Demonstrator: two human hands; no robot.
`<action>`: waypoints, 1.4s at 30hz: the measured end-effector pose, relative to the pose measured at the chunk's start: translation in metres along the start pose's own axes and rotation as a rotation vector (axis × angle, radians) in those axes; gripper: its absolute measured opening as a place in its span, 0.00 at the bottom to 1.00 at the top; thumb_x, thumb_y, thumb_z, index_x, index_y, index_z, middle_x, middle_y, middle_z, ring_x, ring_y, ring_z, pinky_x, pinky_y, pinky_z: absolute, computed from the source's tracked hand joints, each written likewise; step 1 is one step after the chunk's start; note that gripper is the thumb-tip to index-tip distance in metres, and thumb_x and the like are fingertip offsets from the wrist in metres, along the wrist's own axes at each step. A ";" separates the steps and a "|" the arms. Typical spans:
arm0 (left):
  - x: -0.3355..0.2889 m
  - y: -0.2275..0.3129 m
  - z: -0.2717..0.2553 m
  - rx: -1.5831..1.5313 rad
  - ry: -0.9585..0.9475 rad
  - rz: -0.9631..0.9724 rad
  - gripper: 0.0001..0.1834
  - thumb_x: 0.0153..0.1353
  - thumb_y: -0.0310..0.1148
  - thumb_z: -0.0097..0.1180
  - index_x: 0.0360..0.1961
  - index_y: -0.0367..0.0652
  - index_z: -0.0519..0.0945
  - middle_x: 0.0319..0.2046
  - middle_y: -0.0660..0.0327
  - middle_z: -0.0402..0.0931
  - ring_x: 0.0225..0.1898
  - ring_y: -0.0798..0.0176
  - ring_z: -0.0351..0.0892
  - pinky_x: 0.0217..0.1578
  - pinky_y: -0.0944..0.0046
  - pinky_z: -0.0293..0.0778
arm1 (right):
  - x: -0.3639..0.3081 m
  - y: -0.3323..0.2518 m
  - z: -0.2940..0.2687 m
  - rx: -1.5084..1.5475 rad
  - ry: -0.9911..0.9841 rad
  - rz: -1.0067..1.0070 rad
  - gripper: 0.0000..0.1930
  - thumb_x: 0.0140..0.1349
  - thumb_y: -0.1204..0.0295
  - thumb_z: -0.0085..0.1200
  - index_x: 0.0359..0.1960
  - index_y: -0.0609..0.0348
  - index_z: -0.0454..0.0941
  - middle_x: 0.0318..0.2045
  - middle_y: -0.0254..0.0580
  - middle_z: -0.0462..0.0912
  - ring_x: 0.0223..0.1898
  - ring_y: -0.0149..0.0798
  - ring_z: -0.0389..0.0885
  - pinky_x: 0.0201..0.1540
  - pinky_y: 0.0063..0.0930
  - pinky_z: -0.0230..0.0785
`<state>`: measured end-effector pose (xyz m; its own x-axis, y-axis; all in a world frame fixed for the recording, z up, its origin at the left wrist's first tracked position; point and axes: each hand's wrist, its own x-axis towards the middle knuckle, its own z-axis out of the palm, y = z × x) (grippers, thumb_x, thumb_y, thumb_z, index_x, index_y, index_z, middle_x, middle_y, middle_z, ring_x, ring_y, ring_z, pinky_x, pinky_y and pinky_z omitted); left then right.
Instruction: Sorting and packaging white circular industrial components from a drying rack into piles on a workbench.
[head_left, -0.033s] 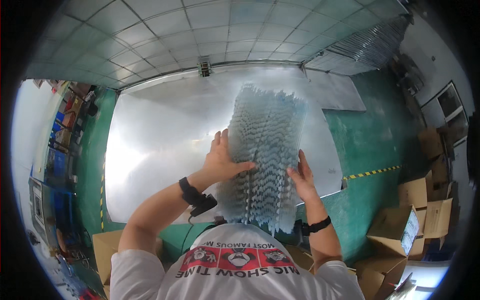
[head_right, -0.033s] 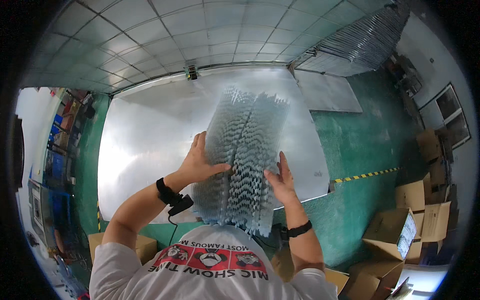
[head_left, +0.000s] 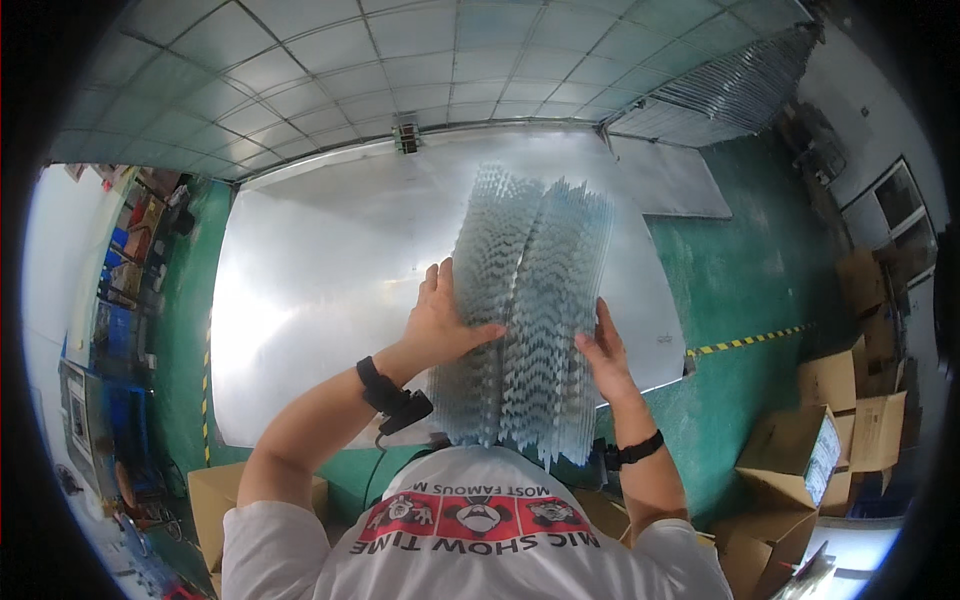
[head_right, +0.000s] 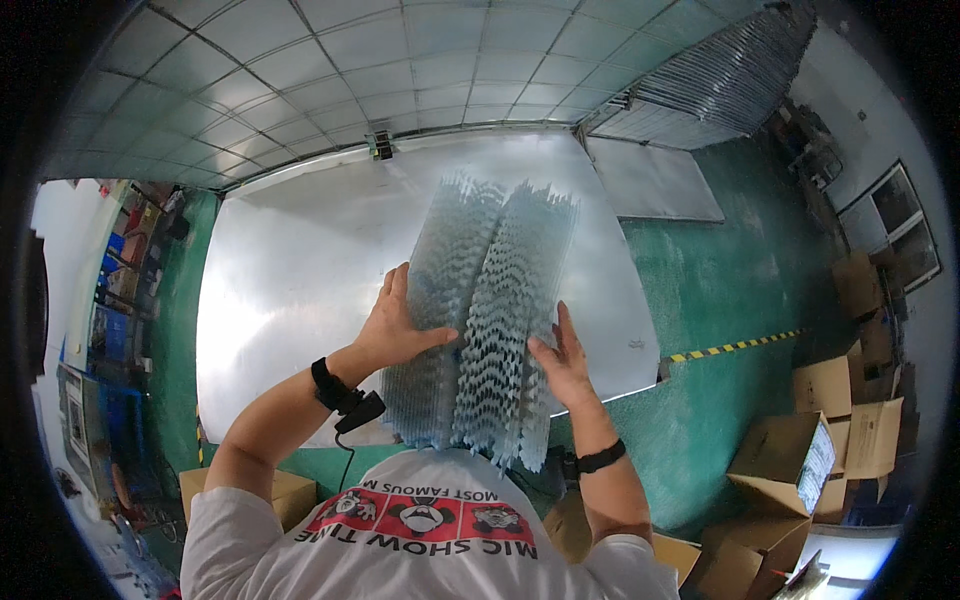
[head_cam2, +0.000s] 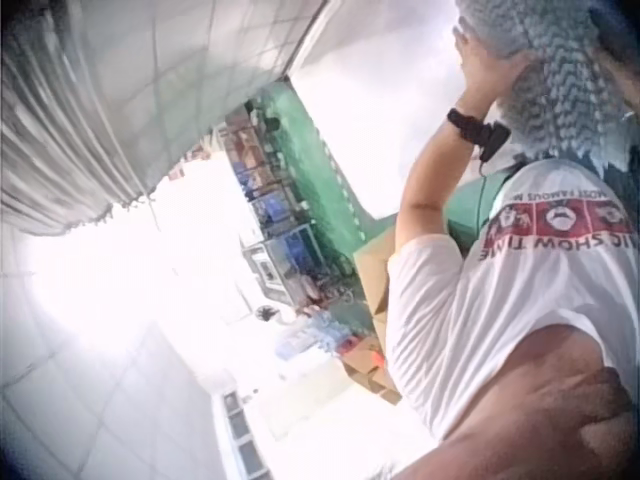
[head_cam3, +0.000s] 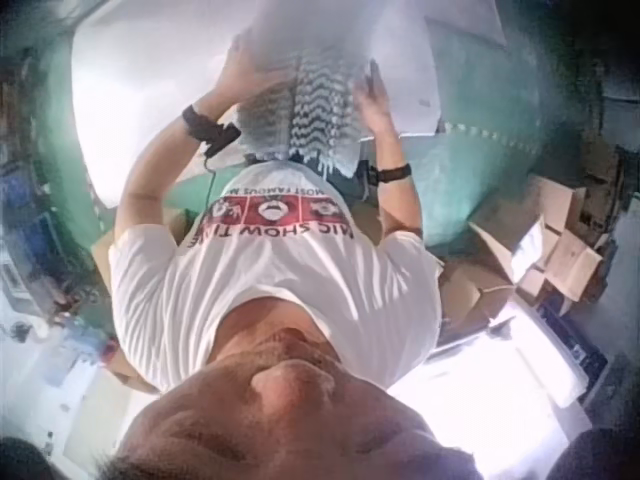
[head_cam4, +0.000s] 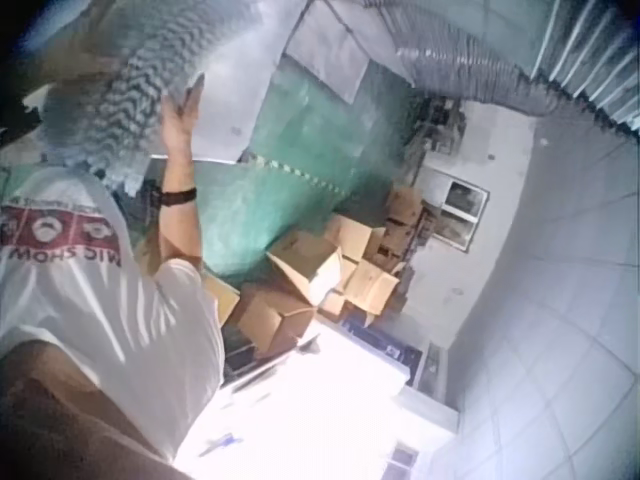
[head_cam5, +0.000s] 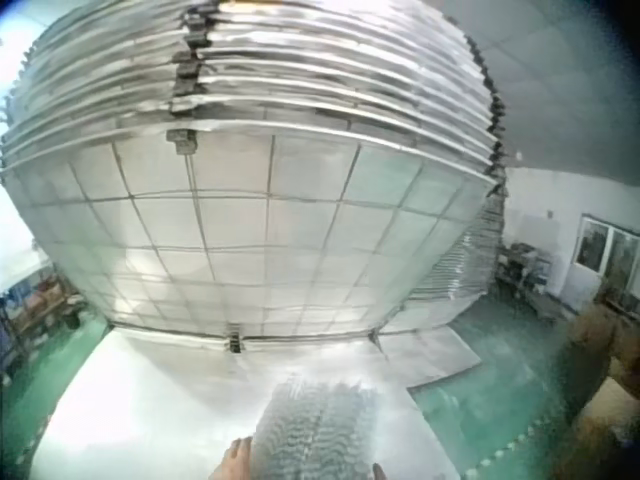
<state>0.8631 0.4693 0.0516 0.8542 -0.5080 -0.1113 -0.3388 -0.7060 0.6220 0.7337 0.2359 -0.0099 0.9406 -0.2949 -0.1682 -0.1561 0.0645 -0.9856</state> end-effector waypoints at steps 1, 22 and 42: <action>-0.002 -0.004 0.000 -0.071 0.021 0.024 0.62 0.37 0.46 0.71 0.61 0.21 0.44 0.58 0.34 0.51 0.62 0.40 0.54 0.61 0.56 0.58 | -0.001 -0.003 0.003 0.004 0.005 0.002 0.50 0.53 0.57 0.60 0.67 0.67 0.39 0.66 0.56 0.47 0.68 0.50 0.46 0.66 0.38 0.45; -0.008 0.025 0.002 -0.027 -0.103 0.005 0.61 0.41 0.45 0.67 0.61 0.18 0.40 0.58 0.31 0.52 0.60 0.39 0.59 0.59 0.59 0.61 | -0.033 -0.013 -0.015 -0.210 0.017 -0.019 0.49 0.49 0.64 0.63 0.66 0.67 0.43 0.65 0.58 0.50 0.66 0.49 0.52 0.64 0.37 0.50; -0.002 0.028 0.021 -0.013 -0.054 0.110 0.60 0.43 0.46 0.67 0.60 0.16 0.41 0.58 0.30 0.52 0.60 0.38 0.59 0.58 0.57 0.61 | -0.119 0.075 -0.002 -0.214 0.049 -0.382 0.49 0.44 0.77 0.60 0.65 0.71 0.40 0.56 0.63 0.65 0.56 0.51 0.70 0.57 0.33 0.62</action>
<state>0.8440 0.4398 0.0534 0.7896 -0.6080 -0.0830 -0.4239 -0.6383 0.6426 0.6095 0.2743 -0.0642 0.9281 -0.3046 0.2139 0.1366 -0.2558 -0.9570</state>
